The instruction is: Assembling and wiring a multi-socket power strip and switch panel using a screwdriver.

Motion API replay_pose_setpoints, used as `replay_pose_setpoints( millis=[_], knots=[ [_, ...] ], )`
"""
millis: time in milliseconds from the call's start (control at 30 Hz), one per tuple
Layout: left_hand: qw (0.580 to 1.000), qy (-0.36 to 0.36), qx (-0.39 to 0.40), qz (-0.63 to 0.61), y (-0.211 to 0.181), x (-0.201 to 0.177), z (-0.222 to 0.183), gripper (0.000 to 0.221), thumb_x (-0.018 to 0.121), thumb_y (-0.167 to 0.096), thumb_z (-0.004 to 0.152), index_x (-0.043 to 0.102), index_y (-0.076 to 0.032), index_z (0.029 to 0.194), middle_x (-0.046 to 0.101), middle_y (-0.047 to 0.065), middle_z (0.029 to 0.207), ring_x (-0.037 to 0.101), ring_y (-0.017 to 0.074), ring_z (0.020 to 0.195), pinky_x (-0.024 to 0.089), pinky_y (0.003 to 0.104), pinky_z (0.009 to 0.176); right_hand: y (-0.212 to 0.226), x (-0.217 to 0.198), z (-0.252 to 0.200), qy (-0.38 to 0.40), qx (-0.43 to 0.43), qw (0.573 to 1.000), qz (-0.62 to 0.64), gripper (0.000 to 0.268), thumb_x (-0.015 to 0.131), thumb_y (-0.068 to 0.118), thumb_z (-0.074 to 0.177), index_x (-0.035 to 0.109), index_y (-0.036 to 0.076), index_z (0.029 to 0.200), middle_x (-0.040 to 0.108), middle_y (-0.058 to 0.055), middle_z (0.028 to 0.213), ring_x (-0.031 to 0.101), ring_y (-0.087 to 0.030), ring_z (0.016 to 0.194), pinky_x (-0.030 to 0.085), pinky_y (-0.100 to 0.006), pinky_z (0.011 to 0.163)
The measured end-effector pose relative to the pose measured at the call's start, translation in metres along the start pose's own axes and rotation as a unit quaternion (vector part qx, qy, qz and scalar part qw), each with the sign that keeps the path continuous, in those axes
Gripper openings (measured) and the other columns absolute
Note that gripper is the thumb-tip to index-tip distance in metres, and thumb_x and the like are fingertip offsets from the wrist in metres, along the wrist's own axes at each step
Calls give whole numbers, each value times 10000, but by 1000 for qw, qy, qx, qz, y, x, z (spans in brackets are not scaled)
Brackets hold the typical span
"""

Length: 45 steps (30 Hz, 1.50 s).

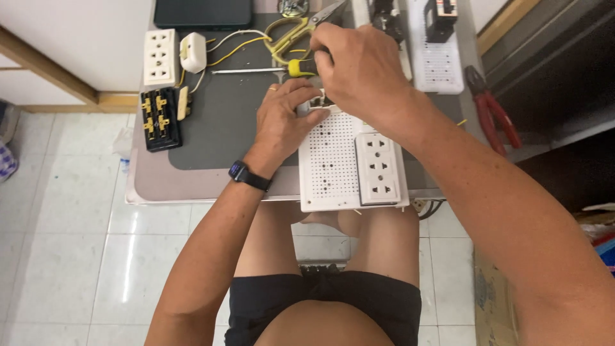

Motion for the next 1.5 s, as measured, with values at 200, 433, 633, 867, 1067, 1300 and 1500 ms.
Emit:
replay_pose_setpoints(
  millis=[200, 433, 633, 867, 1067, 1300, 1500],
  knots=[
    [1000, 4, -14, -8, 2, 2, 0, 264, 772, -358, 784, 737, -253, 1024, 639, -86, 1143, 585, 146, 1017, 335, 361, 982, 14, -16, 6, 116, 15, 984, 138, 262, 570, 63, 883, 645, 7, 1128, 707, -113, 824, 666, -247, 654, 533, -407, 632],
    [1000, 8, -25, -14, 0, -1, -1, 250, 770, -372, 798, 733, -245, 1009, 634, -86, 1121, 544, 177, 921, 386, 338, 855, 11, -19, 4, 183, 58, 975, 109, 294, 455, 34, 885, 588, 112, 1136, 651, -136, 814, 560, -335, 662, 405, -470, 586],
    [1000, 15, -24, -8, 0, 0, 0, 252, 783, -361, 796, 735, -242, 1013, 636, -82, 1124, 586, 161, 966, 365, 384, 940, 3, -15, 3, 65, -7, 998, -20, 139, 538, 133, 921, 673, 105, 940, 658, -94, 656, 605, -348, 602, 441, -502, 536],
    [1000, 8, -16, -19, -1, -1, -1, 251, 811, -331, 791, 732, -232, 1008, 635, -92, 1098, 592, 157, 941, 365, 396, 951, -3, -13, 0, 70, -45, 997, 6, 200, 613, 164, 881, 672, 81, 1054, 658, -95, 841, 595, -320, 703, 443, -477, 599],
    [1000, 8, -20, -11, 0, -1, 0, 242, 797, -347, 791, 732, -251, 1003, 633, -94, 1111, 589, 152, 963, 359, 397, 970, 6, -18, 1, 94, -79, 992, 20, 173, 568, 79, 865, 643, 84, 1021, 642, -76, 930, 566, -286, 800, 409, -445, 637],
    [999, 32, -38, -19, -3, -2, 1, 255, 784, -326, 800, 736, -257, 1042, 625, -85, 1125, 617, 143, 1009, 274, 516, 1085, 18, -21, 5, 154, -51, 986, 40, 343, 546, 111, 833, 638, 92, 1162, 639, -102, 954, 565, -352, 814, 429, -492, 607],
    [999, 14, -32, -29, 1, 0, -1, 263, 808, -339, 791, 731, -246, 1025, 630, -90, 1123, 613, 152, 1008, 308, 466, 1065, 10, -18, 6, 141, -56, 988, -3, 357, 550, 65, 844, 619, 55, 1195, 610, -182, 1068, 564, -380, 829, 414, -511, 609]
  ],
)
Point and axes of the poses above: each hand's wrist, its own z-axis towards the middle knuckle, its own x-axis out of the palm, y = z × x, the point moved 4 cm from there along z, towards the middle knuckle
